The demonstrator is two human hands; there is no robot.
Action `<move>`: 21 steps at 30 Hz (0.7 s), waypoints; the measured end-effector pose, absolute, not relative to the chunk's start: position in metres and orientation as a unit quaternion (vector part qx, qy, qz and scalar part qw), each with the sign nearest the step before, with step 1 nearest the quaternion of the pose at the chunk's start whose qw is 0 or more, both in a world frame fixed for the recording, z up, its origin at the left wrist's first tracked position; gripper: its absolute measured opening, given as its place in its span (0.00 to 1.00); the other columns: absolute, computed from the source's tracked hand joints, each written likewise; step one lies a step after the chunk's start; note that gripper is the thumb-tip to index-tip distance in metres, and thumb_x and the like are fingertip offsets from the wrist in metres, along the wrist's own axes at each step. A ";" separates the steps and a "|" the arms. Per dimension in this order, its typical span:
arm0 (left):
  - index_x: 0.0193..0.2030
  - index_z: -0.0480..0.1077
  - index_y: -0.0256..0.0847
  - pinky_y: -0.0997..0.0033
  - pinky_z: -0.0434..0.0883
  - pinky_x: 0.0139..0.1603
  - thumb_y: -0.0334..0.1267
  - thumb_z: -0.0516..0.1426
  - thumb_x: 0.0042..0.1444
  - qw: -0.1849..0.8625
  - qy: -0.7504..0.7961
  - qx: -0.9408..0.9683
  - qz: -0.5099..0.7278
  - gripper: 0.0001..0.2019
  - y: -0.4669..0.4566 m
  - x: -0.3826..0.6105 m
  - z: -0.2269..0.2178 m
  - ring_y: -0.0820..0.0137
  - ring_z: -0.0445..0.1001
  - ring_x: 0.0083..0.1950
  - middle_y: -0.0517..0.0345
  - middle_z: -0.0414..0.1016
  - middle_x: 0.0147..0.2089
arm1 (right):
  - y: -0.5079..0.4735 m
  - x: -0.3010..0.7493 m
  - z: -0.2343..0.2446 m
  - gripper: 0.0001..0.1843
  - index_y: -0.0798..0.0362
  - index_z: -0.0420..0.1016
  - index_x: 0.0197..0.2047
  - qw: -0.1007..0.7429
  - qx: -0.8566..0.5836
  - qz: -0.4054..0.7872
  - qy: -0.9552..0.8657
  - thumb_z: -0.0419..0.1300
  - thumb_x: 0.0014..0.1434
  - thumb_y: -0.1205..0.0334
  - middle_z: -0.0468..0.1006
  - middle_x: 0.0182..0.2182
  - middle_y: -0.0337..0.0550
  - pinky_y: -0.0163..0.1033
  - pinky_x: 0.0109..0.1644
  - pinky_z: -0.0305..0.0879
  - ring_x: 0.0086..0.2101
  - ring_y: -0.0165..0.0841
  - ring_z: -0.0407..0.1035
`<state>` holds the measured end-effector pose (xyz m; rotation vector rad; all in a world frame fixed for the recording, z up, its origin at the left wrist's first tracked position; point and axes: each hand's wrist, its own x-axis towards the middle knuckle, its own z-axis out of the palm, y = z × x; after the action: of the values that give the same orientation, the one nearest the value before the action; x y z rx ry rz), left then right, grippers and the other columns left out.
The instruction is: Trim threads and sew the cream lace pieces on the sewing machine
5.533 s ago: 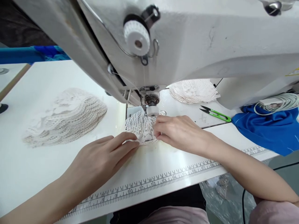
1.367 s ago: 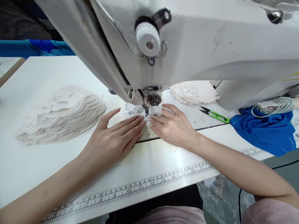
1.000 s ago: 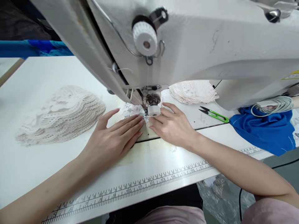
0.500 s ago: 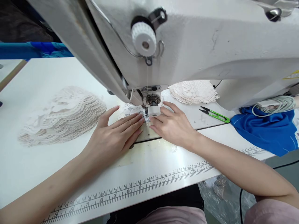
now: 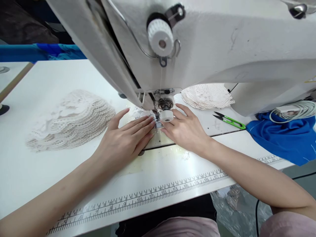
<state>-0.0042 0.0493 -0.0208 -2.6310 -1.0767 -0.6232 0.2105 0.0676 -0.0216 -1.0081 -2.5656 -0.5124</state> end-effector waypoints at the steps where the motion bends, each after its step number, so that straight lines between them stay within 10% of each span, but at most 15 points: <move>1: 0.53 0.70 0.38 0.47 0.57 0.67 0.35 0.51 0.65 0.120 -0.364 -0.898 -0.216 0.13 0.049 -0.004 -0.021 0.64 0.75 0.54 0.50 0.76 0.52 | 0.068 0.210 -0.022 0.17 0.54 0.77 0.48 0.170 -0.355 -0.177 -0.902 0.50 0.68 0.57 0.82 0.40 0.44 0.48 0.55 0.59 0.47 0.38 0.69; 14: 0.58 0.66 0.33 0.49 0.63 0.62 0.42 0.49 0.66 0.132 -0.404 -0.889 -0.171 0.19 0.055 -0.014 -0.016 0.57 0.69 0.60 0.45 0.70 0.59 | 0.066 0.211 -0.018 0.14 0.55 0.77 0.48 0.173 -0.336 -0.170 -0.910 0.52 0.65 0.67 0.81 0.43 0.44 0.50 0.58 0.58 0.44 0.37 0.70; 21: 0.41 0.73 0.41 0.62 0.66 0.35 0.35 0.55 0.61 0.229 -0.361 -0.876 -0.222 0.06 0.045 -0.015 0.000 0.68 0.75 0.27 0.61 0.78 0.28 | 0.057 0.211 -0.010 0.15 0.53 0.78 0.44 0.224 -0.321 -0.192 -0.900 0.51 0.63 0.74 0.81 0.41 0.40 0.43 0.51 0.62 0.40 0.33 0.72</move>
<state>-0.0153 0.0448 0.0000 -2.4118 -0.9948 -0.6097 0.2110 0.0570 -0.0103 -0.8867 -2.4830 -0.5299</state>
